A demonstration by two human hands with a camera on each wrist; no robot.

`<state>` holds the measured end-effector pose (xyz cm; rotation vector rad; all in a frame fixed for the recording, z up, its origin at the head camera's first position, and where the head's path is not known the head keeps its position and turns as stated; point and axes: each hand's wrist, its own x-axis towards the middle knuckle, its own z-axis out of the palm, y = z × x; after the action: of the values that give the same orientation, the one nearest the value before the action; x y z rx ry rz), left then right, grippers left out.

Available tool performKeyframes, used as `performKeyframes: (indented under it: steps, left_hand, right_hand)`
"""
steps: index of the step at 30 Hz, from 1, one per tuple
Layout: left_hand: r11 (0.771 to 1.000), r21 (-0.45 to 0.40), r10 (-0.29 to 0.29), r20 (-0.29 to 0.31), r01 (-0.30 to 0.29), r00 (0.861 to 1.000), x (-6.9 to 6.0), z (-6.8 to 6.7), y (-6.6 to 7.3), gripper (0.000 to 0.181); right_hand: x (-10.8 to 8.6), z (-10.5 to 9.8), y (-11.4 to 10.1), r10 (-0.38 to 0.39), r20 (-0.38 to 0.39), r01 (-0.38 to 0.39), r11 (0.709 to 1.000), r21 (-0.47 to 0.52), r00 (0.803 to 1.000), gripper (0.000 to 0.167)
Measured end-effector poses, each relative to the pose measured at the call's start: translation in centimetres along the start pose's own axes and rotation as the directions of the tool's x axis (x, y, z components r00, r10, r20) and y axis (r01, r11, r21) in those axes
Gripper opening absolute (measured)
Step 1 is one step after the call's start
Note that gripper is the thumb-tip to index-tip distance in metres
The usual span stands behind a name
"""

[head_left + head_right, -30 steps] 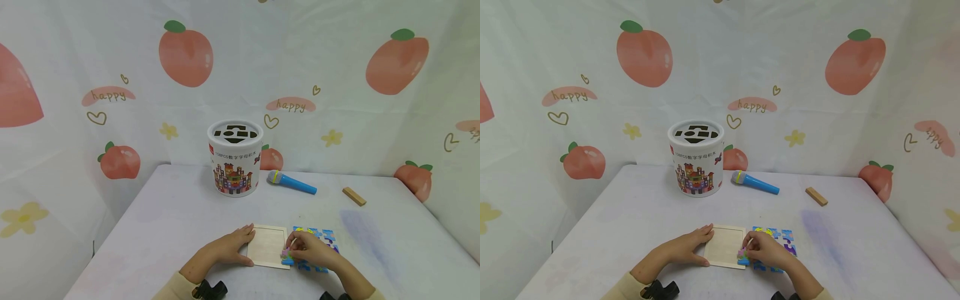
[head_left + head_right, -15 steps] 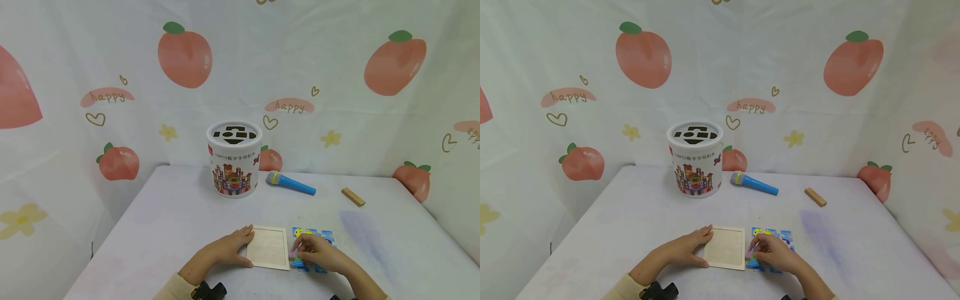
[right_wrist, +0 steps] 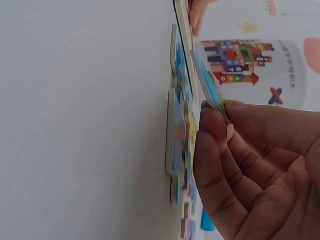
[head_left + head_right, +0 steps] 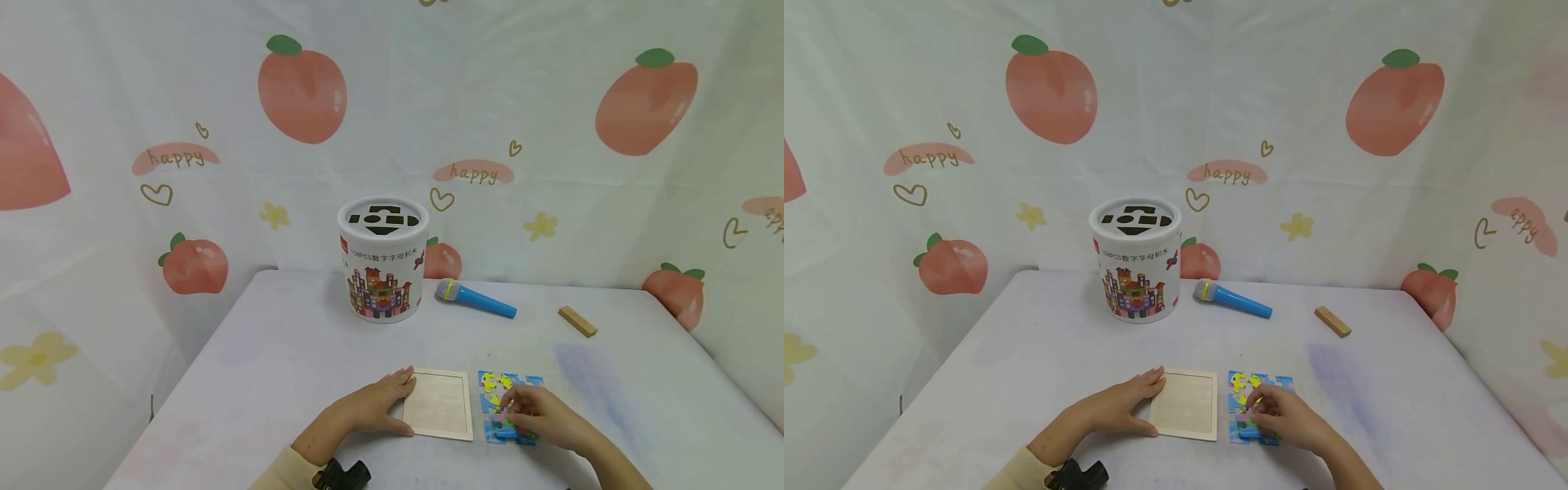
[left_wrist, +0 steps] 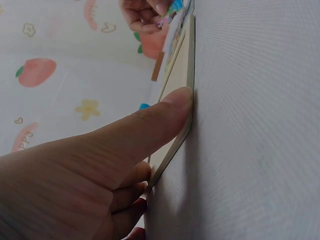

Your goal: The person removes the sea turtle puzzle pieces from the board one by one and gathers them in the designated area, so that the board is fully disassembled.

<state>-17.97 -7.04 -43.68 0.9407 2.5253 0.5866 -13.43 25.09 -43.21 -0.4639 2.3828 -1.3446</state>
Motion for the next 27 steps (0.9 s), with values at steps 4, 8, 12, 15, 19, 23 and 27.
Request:
performKeyframes:
  steps: [4,8,12,15,19,23,27]
  left_hand:
    - [1.000,-0.002,-0.004,-0.001,0.004,1.000,-0.1,0.0,0.1,0.087]
    - [1.000,-0.008,-0.012,0.000,0.012,1.000,-0.1,-0.1,0.2,0.087]
    - [1.000,-0.009,-0.017,0.004,0.018,1.000,-0.1,-0.1,0.2,0.087]
    - [1.000,-0.010,-0.018,0.008,0.018,1.000,0.0,-0.1,0.2,0.087]
    - [1.000,-0.011,-0.021,0.010,0.021,1.000,0.1,-0.1,0.3,0.087]
    - [1.000,-0.011,-0.024,0.010,0.024,1.000,0.1,-0.1,0.3,0.087]
    - [1.000,-0.009,-0.023,0.009,0.023,1.000,0.0,-0.1,0.3,0.087]
  right_hand:
    - [-0.5,-0.4,0.3,0.005,-0.015,-0.005,1.000,-0.028,1.000,0.019]
    - [-1.0,-0.8,0.5,0.011,-0.024,-0.012,0.999,-0.034,1.000,0.021]
    - [-1.3,-1.1,0.8,0.025,-0.028,-0.025,1.000,-0.014,0.999,0.022]
    - [-1.7,-1.4,1.0,0.038,-0.030,-0.038,0.999,0.005,0.999,0.023]
    - [-2.2,-1.8,1.2,0.051,-0.033,-0.051,0.999,0.008,0.998,0.025]
    - [-2.6,-2.2,1.5,0.059,-0.036,-0.059,0.998,0.003,0.998,0.028]
    - [-3.0,-2.5,1.9,0.060,-0.044,-0.060,0.998,0.011,0.997,0.029]
